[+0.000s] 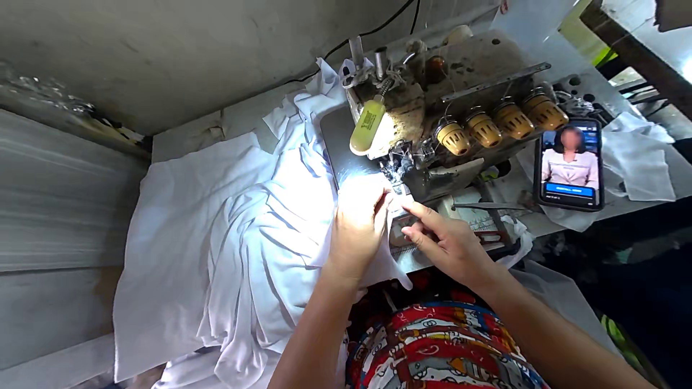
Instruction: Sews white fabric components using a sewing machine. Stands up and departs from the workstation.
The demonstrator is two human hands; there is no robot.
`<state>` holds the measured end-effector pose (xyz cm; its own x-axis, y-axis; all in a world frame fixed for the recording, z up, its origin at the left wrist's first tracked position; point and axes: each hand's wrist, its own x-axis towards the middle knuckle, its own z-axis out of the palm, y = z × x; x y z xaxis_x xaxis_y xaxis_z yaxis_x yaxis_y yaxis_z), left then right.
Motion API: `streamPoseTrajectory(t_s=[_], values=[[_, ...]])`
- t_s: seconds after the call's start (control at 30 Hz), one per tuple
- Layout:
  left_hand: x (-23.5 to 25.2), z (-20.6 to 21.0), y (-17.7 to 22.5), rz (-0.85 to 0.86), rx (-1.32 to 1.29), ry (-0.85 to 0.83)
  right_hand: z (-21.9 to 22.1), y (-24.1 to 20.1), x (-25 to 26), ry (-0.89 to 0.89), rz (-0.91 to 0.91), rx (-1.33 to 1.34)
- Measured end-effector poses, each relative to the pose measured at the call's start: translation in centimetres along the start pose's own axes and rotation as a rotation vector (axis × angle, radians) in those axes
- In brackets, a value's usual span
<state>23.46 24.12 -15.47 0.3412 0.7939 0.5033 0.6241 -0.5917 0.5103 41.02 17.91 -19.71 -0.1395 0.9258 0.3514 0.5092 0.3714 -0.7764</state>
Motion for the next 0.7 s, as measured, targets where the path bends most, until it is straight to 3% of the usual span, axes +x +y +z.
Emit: streamPoseTrajectory(t_s=[0.2,0.33,0.47,0.7], values=[[0.5,-0.4,-0.4,-0.064,-0.096,-0.078,-0.1,-0.2,-0.6,-0.093,0.001,-0.020],[2.9,-0.7,-1.3,-0.016,-0.071,-0.117,-0.4,-0.8,-0.7,-0.146,0.011,0.040],[4.5,-0.2,-2.8,-0.002,-0.003,-0.059,-0.7,-1.1,-0.9,-0.167,-0.008,0.091],[0.4,-3.1,-2.2,-0.217,0.090,-0.020,-0.4,-1.6,-0.8,-0.069,-0.179,0.196]])
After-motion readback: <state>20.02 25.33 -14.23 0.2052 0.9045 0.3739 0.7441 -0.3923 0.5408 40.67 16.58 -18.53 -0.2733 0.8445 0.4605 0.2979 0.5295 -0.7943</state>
